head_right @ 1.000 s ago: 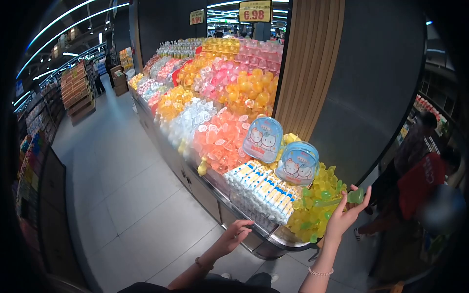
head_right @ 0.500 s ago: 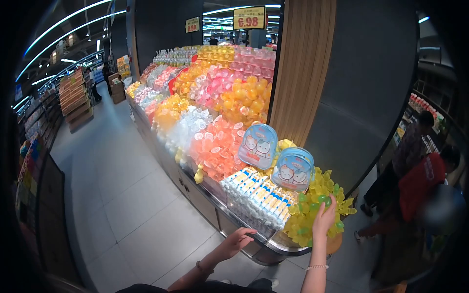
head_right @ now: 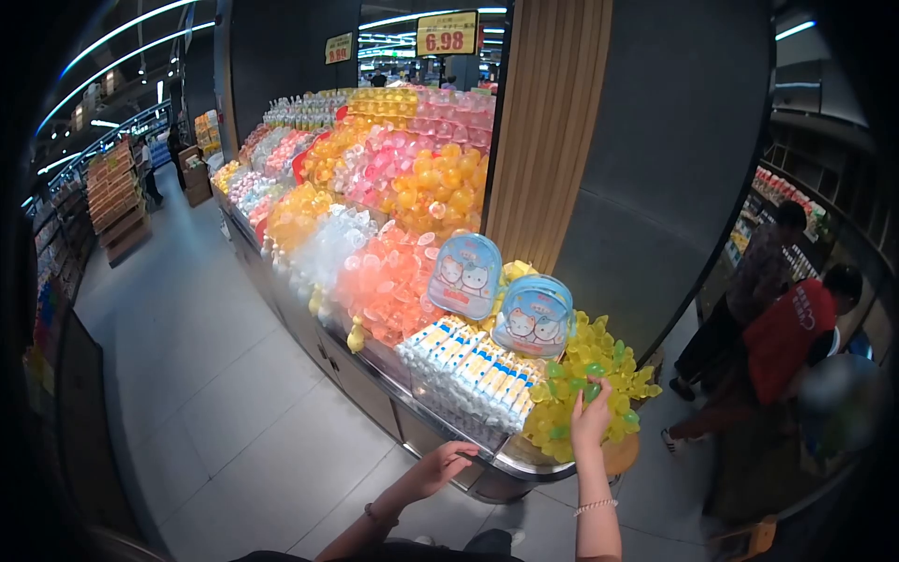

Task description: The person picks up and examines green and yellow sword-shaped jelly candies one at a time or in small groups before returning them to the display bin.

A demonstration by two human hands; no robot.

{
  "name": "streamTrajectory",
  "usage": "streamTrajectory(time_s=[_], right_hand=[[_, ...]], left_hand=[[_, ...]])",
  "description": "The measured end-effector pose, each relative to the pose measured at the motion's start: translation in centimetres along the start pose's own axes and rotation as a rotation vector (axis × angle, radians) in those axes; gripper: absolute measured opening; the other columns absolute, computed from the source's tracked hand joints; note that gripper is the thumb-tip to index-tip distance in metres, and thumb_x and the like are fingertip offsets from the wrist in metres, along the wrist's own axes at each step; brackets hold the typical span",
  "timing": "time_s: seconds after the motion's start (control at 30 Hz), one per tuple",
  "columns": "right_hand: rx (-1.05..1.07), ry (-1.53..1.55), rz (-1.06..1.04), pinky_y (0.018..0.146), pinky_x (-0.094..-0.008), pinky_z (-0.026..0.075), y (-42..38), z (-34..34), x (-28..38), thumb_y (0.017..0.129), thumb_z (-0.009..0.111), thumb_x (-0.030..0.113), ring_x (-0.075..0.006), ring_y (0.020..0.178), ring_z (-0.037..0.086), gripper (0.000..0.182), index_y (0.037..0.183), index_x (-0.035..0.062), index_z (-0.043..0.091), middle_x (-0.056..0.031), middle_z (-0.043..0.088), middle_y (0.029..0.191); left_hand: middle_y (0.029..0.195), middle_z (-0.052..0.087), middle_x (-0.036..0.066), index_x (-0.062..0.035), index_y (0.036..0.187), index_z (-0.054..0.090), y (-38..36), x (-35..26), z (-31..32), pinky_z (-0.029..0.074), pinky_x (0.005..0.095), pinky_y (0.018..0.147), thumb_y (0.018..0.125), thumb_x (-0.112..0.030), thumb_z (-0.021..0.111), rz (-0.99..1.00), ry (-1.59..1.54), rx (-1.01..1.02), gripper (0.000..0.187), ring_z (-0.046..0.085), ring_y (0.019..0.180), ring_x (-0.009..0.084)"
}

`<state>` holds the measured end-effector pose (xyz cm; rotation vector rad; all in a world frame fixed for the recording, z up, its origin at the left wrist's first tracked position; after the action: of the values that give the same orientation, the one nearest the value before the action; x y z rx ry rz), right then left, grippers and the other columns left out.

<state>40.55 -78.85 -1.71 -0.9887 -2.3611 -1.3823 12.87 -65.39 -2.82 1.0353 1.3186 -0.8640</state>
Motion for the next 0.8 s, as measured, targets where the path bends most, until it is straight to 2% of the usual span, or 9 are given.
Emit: streamTrajectory(time_s=[0.13,0.23,0.33,0.43,0.53,0.63,0.8], right_hand=[[0.062,-0.153,0.03,0.072,-0.0432,0.05,-0.1,0.6,-0.7,0.092,0.058,0.011,-0.0423,0.093,0.061,0.039,0.125,0.0075,0.038,-0.0169,0.061,0.114],[0.319,-0.282,0.327,0.075,-0.0461,0.049,0.8,1.3,-1.4,0.093,0.056,0.015,-0.0401,0.095,0.061,0.036,0.123,0.0063,0.039,-0.0178,0.061,0.114],[0.246,-0.389,0.051,0.082,-0.0501,0.045,1.5,2.3,-1.6,0.094,0.055,0.02,-0.0376,0.099,0.06,0.037,0.124,0.0065,0.039,-0.0193,0.061,0.113],[0.462,-0.45,0.15,0.081,-0.0522,0.045,2.4,1.9,-0.9,0.094,0.053,0.024,-0.0393,0.099,0.061,0.04,0.126,0.004,0.038,-0.0222,0.061,0.112],[0.504,-0.473,0.126,0.083,-0.0522,0.044,1.6,1.8,-1.8,0.095,0.051,0.029,-0.0409,0.1,0.06,0.045,0.13,0.0048,0.036,-0.0227,0.06,0.114],[0.399,-0.4,0.041,0.085,-0.0525,0.044,0.6,1.7,-2.8,0.096,0.049,0.031,-0.0423,0.102,0.059,0.049,0.135,0.0061,0.033,-0.0259,0.06,0.114],[0.696,-0.382,0.309,0.089,-0.0503,0.044,3.3,2.3,-3.0,0.096,0.048,0.033,-0.0431,0.105,0.058,0.053,0.14,0.0086,0.03,-0.0267,0.06,0.116]], left_hand=[[0.12,0.059,0.012,0.001,0.128,0.049,-0.4,-0.7,0.0,0.046,0.0278,0.092,0.097,-0.006,0.05,0.005,-0.051,-0.015,0.032,0.057,0.11,0.0159],[0.12,0.059,0.012,0.0008,0.128,0.049,-1.1,-1.1,-0.2,0.046,0.028,0.092,0.097,-0.006,0.05,-0.019,-0.007,0.0,0.032,0.057,0.111,0.0165],[0.12,0.058,0.012,0.0006,0.129,0.049,-1.5,-0.6,-0.5,0.046,0.0283,0.093,0.097,-0.007,0.05,-0.005,0.015,-0.009,0.032,0.057,0.111,0.0169],[0.121,0.058,0.012,0.0004,0.129,0.049,-1.9,-0.6,-0.8,0.045,0.0288,0.093,0.097,-0.008,0.05,-0.015,0.011,-0.015,0.033,0.056,0.112,0.017],[0.121,0.058,0.012,0.0002,0.13,0.049,-2.3,-0.9,-1.1,0.045,0.0292,0.094,0.098,-0.009,0.049,-0.014,0.023,-0.012,0.033,0.056,0.113,0.0169],[0.122,0.058,0.012,0.0003,0.13,0.049,-2.6,-1.3,-1.5,0.045,0.0293,0.095,0.098,-0.009,0.049,-0.035,0.016,-0.012,0.033,0.055,0.114,0.0168],[0.12,0.058,0.01,-0.0009,0.13,0.049,-3.3,-1.2,-1.0,0.045,0.0282,0.092,0.099,-0.011,0.049,0.009,-0.003,0.016,0.033,0.056,0.11,0.0138]])
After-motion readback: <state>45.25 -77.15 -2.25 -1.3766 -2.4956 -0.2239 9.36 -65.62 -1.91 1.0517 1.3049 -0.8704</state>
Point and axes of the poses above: each hand's wrist, its own y-axis towards the middle knuckle, its own z-axis out of the palm, x = y × z, the point moved 2 cm from there along y, towards the middle knuckle
